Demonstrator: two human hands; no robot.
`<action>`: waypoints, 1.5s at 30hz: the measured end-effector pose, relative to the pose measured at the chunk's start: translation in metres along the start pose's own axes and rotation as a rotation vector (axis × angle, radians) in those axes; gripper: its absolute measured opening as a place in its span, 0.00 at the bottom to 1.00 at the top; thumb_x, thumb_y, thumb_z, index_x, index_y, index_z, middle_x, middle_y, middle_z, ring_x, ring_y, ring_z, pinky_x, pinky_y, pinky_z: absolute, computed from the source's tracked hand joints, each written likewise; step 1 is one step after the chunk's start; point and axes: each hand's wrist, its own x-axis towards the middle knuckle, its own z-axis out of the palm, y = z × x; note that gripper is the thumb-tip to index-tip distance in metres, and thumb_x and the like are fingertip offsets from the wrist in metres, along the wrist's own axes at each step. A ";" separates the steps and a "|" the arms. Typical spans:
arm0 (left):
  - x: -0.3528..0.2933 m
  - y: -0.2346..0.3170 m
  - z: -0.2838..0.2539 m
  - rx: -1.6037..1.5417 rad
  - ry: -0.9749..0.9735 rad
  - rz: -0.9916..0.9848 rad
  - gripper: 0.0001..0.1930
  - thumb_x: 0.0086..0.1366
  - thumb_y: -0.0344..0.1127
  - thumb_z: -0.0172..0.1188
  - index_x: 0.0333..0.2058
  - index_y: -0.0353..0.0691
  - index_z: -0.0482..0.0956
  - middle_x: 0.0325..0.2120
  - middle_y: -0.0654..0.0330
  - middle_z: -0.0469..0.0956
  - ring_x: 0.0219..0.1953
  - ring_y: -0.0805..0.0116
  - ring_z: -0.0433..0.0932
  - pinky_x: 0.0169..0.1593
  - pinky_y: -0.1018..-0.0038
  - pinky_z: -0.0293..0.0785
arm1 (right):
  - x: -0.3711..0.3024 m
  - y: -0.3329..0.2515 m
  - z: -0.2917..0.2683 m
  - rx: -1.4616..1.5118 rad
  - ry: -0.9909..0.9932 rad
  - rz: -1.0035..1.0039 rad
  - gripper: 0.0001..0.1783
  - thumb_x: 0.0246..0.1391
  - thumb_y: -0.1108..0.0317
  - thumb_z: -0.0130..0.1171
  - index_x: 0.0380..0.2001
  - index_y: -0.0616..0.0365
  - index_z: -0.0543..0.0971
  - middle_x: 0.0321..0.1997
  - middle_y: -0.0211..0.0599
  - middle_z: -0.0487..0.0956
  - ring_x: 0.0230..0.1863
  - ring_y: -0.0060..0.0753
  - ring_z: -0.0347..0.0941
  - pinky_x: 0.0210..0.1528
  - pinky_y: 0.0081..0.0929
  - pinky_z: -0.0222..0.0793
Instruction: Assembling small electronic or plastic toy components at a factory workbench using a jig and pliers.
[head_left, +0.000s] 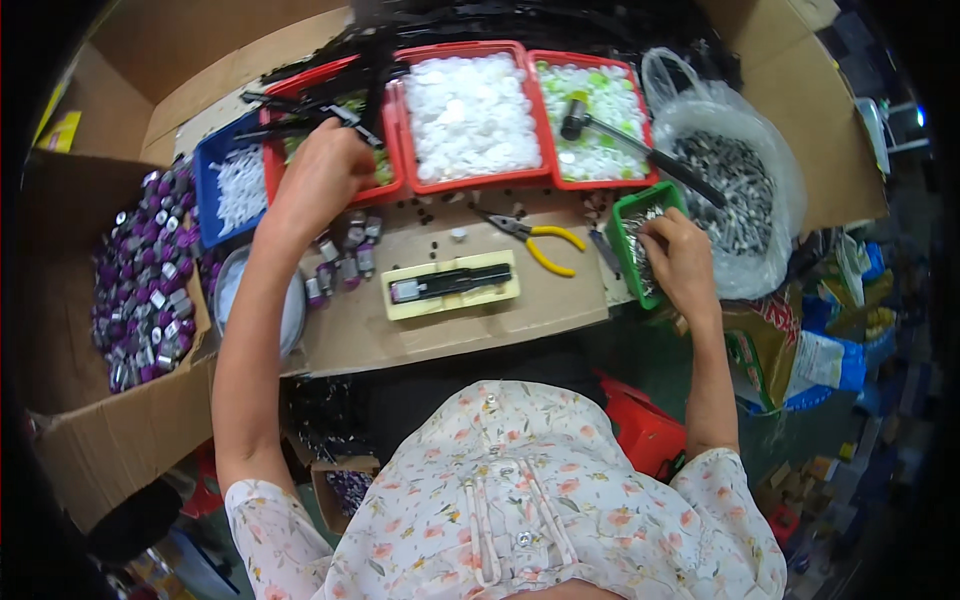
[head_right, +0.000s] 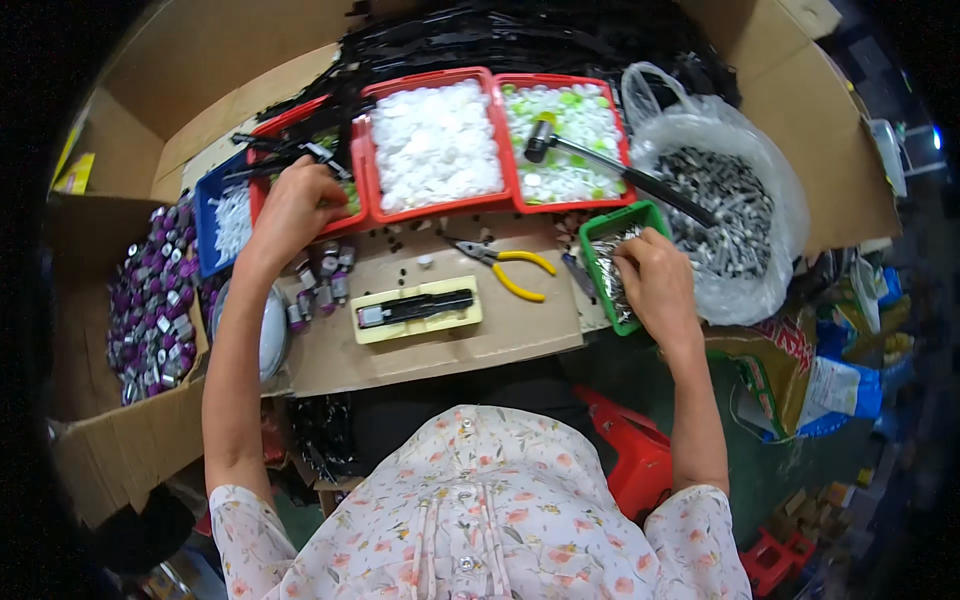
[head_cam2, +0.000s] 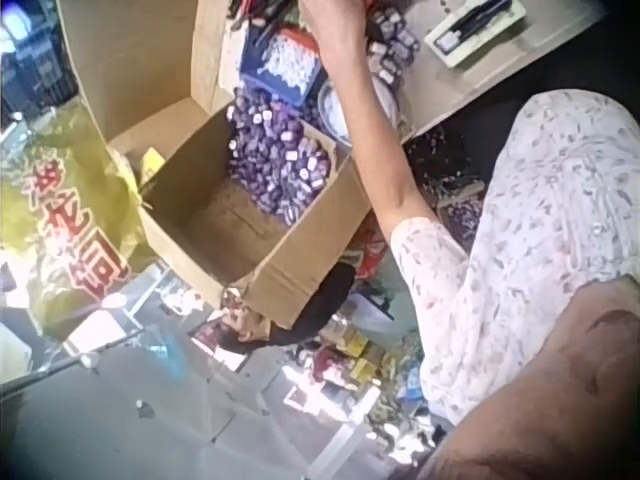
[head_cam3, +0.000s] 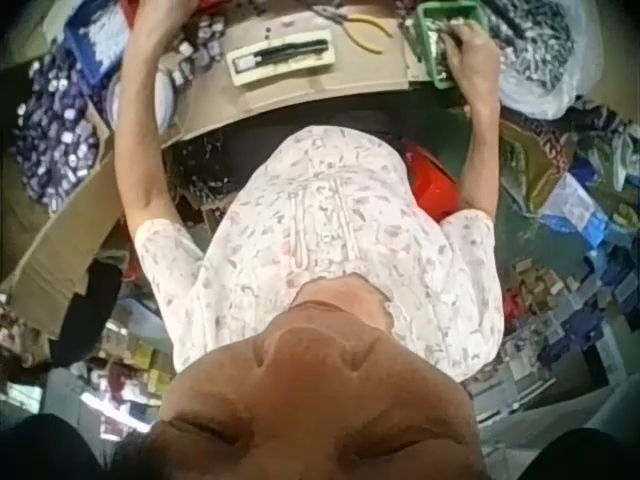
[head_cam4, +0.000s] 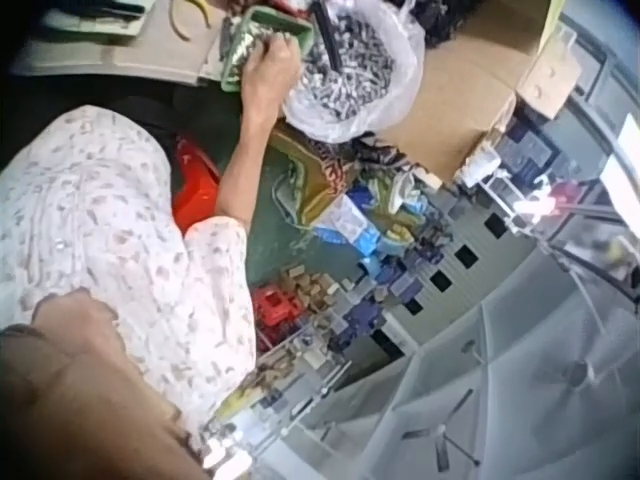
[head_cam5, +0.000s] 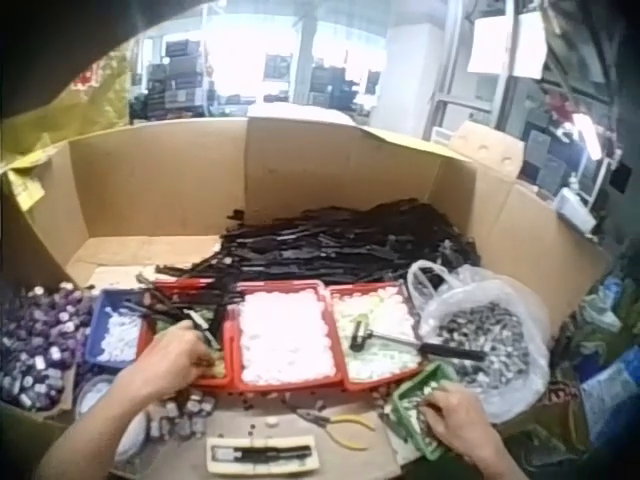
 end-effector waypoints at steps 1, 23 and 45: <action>0.000 -0.002 0.001 -0.002 0.005 0.011 0.06 0.44 0.25 0.68 0.24 0.32 0.83 0.26 0.50 0.80 0.39 0.51 0.75 0.43 0.62 0.72 | 0.000 0.003 0.001 0.013 0.014 -0.012 0.04 0.48 0.76 0.64 0.29 0.65 0.80 0.27 0.44 0.75 0.29 0.45 0.77 0.31 0.37 0.69; -0.083 0.081 0.012 -1.500 0.190 -0.468 0.14 0.49 0.23 0.71 0.36 0.35 0.81 0.28 0.57 0.84 0.27 0.73 0.81 0.30 0.80 0.74 | 0.005 -0.052 -0.010 0.491 0.063 -0.004 0.05 0.47 0.79 0.62 0.29 0.67 0.79 0.28 0.37 0.80 0.29 0.25 0.76 0.34 0.23 0.70; -0.111 0.122 0.032 -1.535 0.178 -0.510 0.10 0.59 0.31 0.68 0.37 0.33 0.82 0.29 0.57 0.82 0.29 0.69 0.79 0.32 0.77 0.73 | -0.029 -0.014 0.044 0.274 0.713 -0.039 0.08 0.47 0.83 0.60 0.31 0.63 0.73 0.33 0.40 0.75 0.36 0.39 0.71 0.43 0.32 0.67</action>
